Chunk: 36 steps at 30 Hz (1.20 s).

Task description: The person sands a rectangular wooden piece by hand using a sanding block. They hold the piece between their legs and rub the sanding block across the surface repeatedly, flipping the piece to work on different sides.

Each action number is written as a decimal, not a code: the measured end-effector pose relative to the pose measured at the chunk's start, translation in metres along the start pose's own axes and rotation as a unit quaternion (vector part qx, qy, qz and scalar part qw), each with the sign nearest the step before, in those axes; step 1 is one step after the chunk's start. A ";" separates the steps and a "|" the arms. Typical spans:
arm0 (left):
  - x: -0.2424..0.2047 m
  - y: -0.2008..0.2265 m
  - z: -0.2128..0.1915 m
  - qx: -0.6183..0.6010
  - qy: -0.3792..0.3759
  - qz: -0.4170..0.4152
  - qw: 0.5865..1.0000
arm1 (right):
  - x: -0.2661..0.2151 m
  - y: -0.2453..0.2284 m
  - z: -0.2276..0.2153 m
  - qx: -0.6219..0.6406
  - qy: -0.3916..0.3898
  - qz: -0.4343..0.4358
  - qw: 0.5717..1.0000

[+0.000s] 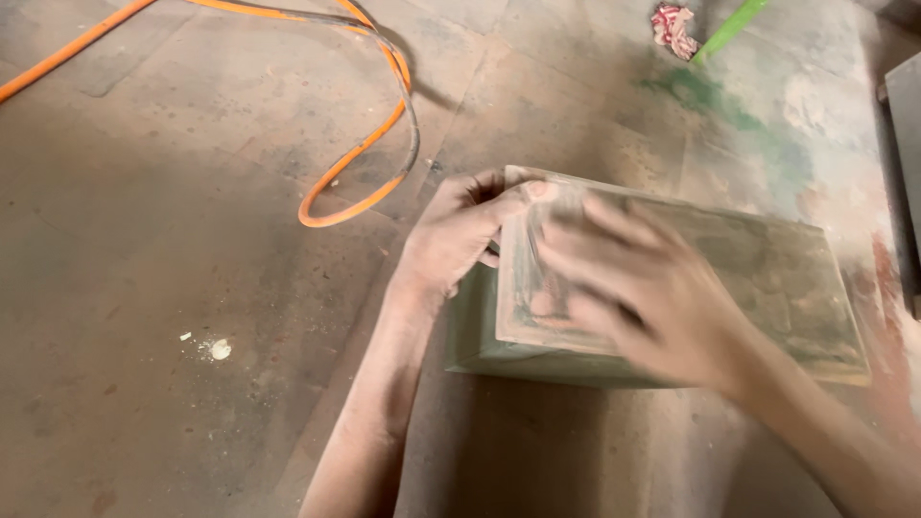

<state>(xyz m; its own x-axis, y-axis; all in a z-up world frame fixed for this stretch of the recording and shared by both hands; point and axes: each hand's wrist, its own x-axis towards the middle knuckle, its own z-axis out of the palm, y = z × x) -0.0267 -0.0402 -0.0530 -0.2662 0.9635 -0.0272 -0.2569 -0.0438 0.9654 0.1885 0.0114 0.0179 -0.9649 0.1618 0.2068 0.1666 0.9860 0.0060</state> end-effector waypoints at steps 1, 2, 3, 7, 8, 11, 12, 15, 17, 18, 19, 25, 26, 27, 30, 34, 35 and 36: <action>-0.001 0.002 -0.002 0.016 -0.007 0.005 1.000 | 0.005 0.003 0.001 0.008 -0.002 0.015 1.000; 0.001 0.002 -0.002 0.008 -0.007 0.014 1.000 | 0.010 0.004 0.003 0.016 -0.003 0.031 0.999; 0.003 0.002 -0.002 0.000 -0.003 0.023 1.000 | 0.013 0.003 0.003 0.026 -0.005 0.044 0.999; 0.003 -0.003 0.000 -0.100 0.001 0.010 0.995 | -0.019 -0.028 -0.008 0.025 0.007 -0.057 0.998; 0.004 -0.003 0.000 -0.106 0.003 0.008 0.994 | -0.018 -0.027 -0.008 0.012 0.008 -0.058 0.998; 0.003 -0.003 0.003 -0.123 0.004 -0.001 0.992 | -0.005 -0.015 -0.007 0.022 0.011 0.019 1.000; 0.003 -0.003 0.002 -0.127 0.006 -0.002 0.992 | 0.002 -0.010 -0.006 0.034 0.012 0.055 0.998; 0.006 -0.010 0.003 -0.137 0.025 0.015 0.990 | -0.007 -0.028 0.002 -0.001 0.041 -0.019 0.999; 0.009 -0.017 0.006 -0.143 0.042 0.027 0.988 | -0.028 -0.043 -0.007 0.018 0.033 -0.011 0.999; 0.011 -0.019 0.007 -0.146 0.049 0.030 0.988 | -0.033 -0.047 -0.013 0.026 0.029 -0.008 0.999; 0.011 -0.020 0.008 -0.147 0.054 0.030 0.987 | -0.033 -0.047 -0.015 0.024 0.027 0.006 0.999; 0.004 -0.010 0.004 -0.195 0.019 0.006 0.981 | -0.021 -0.051 -0.013 0.011 0.021 -0.001 1.000; 0.004 -0.008 0.007 -0.182 0.022 0.002 0.983 | -0.024 -0.049 -0.016 -0.003 0.016 -0.010 1.000; 0.003 -0.005 0.007 -0.164 0.028 -0.002 0.986 | -0.024 -0.046 -0.018 -0.013 0.015 -0.021 1.000; 0.003 -0.006 0.006 -0.157 0.019 0.013 0.987 | -0.037 -0.048 -0.026 -0.039 0.013 0.049 0.998; 0.003 -0.009 0.005 -0.160 0.016 0.031 0.986 | -0.018 -0.051 -0.009 -0.002 0.018 -0.007 1.000; 0.003 -0.007 0.004 -0.150 0.024 0.025 0.988 | -0.012 -0.050 -0.007 0.006 0.017 -0.012 1.000; 0.003 -0.005 0.003 -0.140 0.032 0.018 0.989 | -0.009 -0.049 -0.005 0.014 0.015 -0.016 1.000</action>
<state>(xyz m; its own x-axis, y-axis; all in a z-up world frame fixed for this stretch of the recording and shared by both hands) -0.0236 -0.0368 -0.0572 -0.3350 0.9420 -0.0187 -0.4917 -0.1579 0.8563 0.1905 -0.0388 0.0210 -0.9631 0.1289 0.2363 0.1293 0.9915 -0.0140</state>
